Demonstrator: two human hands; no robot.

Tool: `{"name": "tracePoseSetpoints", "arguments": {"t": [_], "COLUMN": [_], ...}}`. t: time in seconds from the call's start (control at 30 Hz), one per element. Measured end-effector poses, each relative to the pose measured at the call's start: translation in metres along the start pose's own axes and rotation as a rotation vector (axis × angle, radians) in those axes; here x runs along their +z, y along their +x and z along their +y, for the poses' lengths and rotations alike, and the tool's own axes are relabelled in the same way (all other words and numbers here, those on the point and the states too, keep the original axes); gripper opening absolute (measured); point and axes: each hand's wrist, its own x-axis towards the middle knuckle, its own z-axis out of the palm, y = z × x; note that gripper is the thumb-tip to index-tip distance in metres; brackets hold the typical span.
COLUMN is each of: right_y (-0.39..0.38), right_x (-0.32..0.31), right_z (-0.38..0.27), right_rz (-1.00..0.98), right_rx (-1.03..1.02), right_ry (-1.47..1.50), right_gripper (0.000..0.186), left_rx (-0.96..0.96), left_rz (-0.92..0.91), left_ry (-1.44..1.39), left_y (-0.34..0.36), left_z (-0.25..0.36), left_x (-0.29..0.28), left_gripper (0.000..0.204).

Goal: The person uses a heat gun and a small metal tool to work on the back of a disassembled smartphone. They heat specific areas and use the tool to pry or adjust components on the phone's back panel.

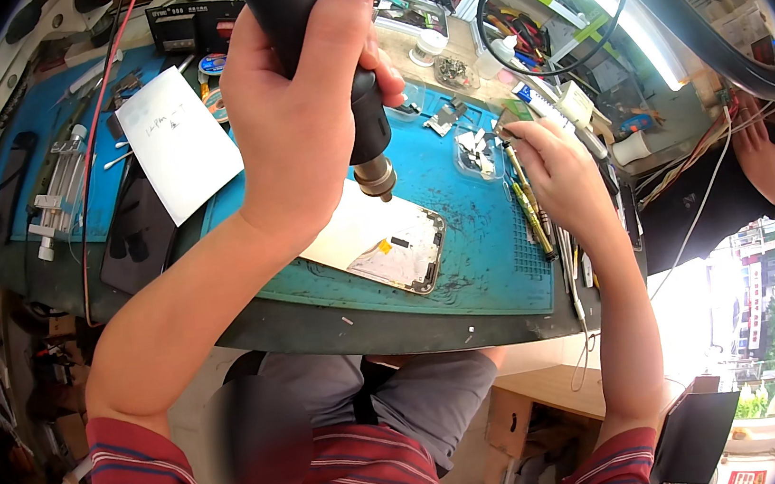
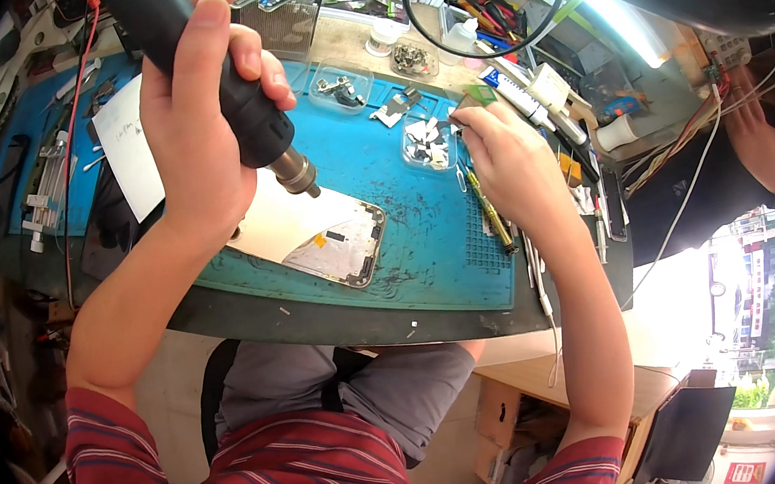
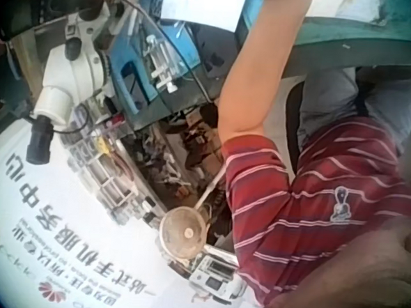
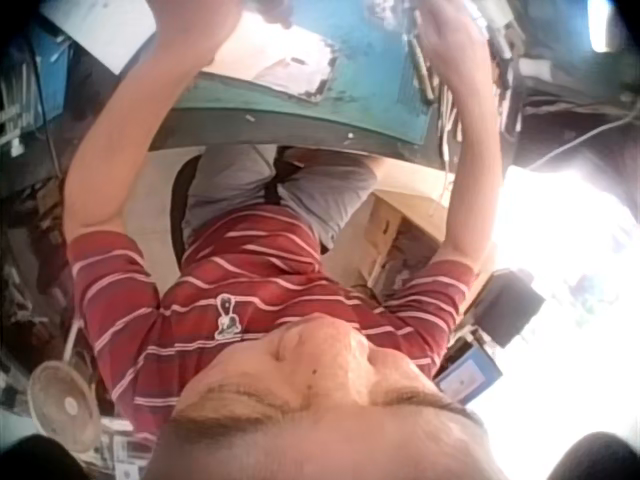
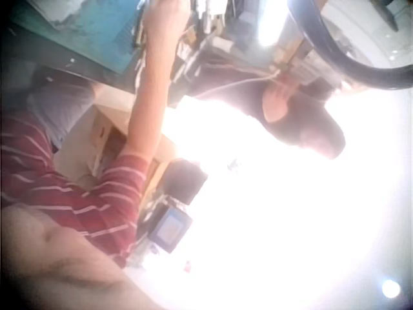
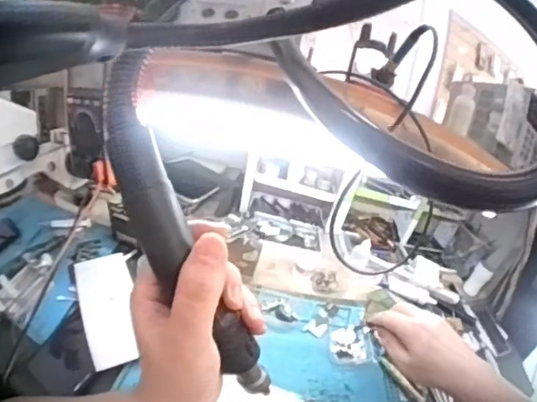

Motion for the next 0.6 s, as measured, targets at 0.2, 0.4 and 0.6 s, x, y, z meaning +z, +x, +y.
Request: {"name": "tracePoseSetpoints", "arguments": {"t": [0.2,0.4,0.6], "right_y": [0.011,0.011,0.016], "right_x": [0.001,0.015,0.014], "right_z": [-0.011,-0.003,-0.007], "right_rz": [-0.133,-0.023,-0.031], "right_rx": [0.177,0.125,0.104], "right_ry": [0.031,0.087,-0.013], "right_gripper": [0.018,0.012,0.012], "left_rx": [-0.001,-0.023,0.008], "left_rz": [0.035,0.045,0.025], "left_ry": [-0.047,-0.074,-0.098], "left_y": [0.003,0.001,0.006], "left_z": [0.004,0.014,0.013], "left_x": [-0.001,0.005,0.003], "left_gripper": [0.025,0.025,0.025]}}
